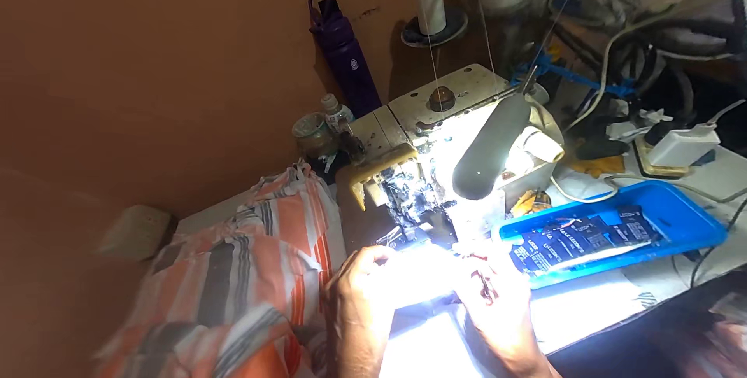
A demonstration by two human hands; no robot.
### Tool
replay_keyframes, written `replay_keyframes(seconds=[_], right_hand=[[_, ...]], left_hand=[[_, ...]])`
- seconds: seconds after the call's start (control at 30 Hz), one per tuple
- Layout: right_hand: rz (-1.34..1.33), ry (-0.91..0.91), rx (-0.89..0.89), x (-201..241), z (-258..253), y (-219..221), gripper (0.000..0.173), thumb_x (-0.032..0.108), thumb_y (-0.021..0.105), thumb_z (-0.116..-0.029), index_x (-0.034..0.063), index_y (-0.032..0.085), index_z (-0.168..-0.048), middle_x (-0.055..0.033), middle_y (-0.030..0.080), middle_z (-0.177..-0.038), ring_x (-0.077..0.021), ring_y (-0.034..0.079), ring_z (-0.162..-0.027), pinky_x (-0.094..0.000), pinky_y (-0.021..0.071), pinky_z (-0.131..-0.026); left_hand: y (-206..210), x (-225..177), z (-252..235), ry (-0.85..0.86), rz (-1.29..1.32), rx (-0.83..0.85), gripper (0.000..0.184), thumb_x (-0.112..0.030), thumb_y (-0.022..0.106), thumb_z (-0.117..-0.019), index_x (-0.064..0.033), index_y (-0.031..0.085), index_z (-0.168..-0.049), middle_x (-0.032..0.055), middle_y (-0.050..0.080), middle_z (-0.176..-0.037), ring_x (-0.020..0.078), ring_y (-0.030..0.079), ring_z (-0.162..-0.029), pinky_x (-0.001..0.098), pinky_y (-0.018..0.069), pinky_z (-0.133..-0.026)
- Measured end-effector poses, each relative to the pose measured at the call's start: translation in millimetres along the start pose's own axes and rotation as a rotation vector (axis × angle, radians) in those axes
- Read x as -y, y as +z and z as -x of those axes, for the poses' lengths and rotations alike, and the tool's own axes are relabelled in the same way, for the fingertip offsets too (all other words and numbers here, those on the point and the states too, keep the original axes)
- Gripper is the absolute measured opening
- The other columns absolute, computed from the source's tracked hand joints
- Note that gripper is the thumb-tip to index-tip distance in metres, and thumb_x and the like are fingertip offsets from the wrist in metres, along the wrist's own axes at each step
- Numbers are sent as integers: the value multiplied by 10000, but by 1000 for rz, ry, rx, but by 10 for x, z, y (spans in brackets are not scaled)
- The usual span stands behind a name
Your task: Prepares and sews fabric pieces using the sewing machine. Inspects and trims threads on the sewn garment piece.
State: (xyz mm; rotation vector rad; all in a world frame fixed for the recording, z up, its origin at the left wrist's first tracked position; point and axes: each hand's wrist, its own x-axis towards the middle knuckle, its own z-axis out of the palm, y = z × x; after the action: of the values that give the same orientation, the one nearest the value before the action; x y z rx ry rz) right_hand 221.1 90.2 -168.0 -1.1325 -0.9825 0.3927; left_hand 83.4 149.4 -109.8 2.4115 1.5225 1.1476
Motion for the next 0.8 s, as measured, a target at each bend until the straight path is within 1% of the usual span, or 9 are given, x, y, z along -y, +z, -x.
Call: replay_keyframes(seconds=[0.13,0.23,0.3,0.43,0.5,0.57,0.63,0.73,0.8], right_hand=[[4,15,-15,-6,-44,9,227,8,655,-827,-109,676,-1020,-9,665,-849,93,556,-714,-63,470,-667],[87,-4,-46,-29,-195,97,189,24,659,-838,-98,673,-981,-10,637,-795,93,530,-688,-60,444,-652],[112,10,-42,-65,-267,136,215,42,675,-853,-91,688,-1021,-8,645,-772,91,537,-673,-66,449,-650],[128,47,-32,-103,-287,160,237,52,679,-855,-84,692,-1050,-4,664,-778,91,551,-671,-68,456,-649],[149,32,-28,-120,-298,160,242,60,682,-871,-73,692,-1072,-6,674,-777,78,541,-652,-82,445,-633],[200,6,-33,-83,-310,126,238,72,682,-873,-44,695,-1080,1,691,-778,68,581,-662,-97,478,-650],[249,-11,-22,-10,-268,56,235,80,683,-882,-25,690,-1092,2,689,-799,61,590,-691,-104,487,-672],[228,-17,41,84,-100,-123,215,82,686,-882,-26,708,-1067,-18,702,-850,46,603,-720,-114,503,-682],[153,-4,154,147,51,-331,197,81,691,-878,-25,705,-1044,11,683,-847,86,564,-698,-75,479,-647]], left_hand=[[28,-21,-70,-31,10,17,129,-120,653,-866,-53,759,-898,25,689,-740,31,591,-643,176,449,-613],[133,19,-167,-34,15,-10,127,-102,664,-876,-37,761,-924,58,703,-764,78,618,-666,219,475,-637],[180,52,-206,-39,6,-24,143,-153,681,-884,-45,761,-932,39,694,-757,52,605,-664,195,465,-638],[222,101,-219,10,-10,-60,129,-114,659,-875,-47,768,-895,60,713,-774,81,647,-704,197,487,-670],[221,132,-270,-36,13,-29,124,-118,675,-899,-31,762,-915,88,710,-789,127,655,-712,270,515,-684],[220,217,-388,-129,60,52,186,-176,699,-930,1,743,-967,153,722,-865,258,692,-814,468,533,-776],[228,303,-534,-220,103,101,267,-225,738,-925,30,708,-999,195,709,-913,330,682,-883,570,503,-829],[181,323,-590,-300,118,61,266,-259,794,-891,-20,725,-985,147,702,-875,273,664,-823,530,503,-780],[115,317,-409,-338,139,-16,281,-278,781,-899,-7,733,-958,114,686,-804,201,647,-740,458,520,-738]])
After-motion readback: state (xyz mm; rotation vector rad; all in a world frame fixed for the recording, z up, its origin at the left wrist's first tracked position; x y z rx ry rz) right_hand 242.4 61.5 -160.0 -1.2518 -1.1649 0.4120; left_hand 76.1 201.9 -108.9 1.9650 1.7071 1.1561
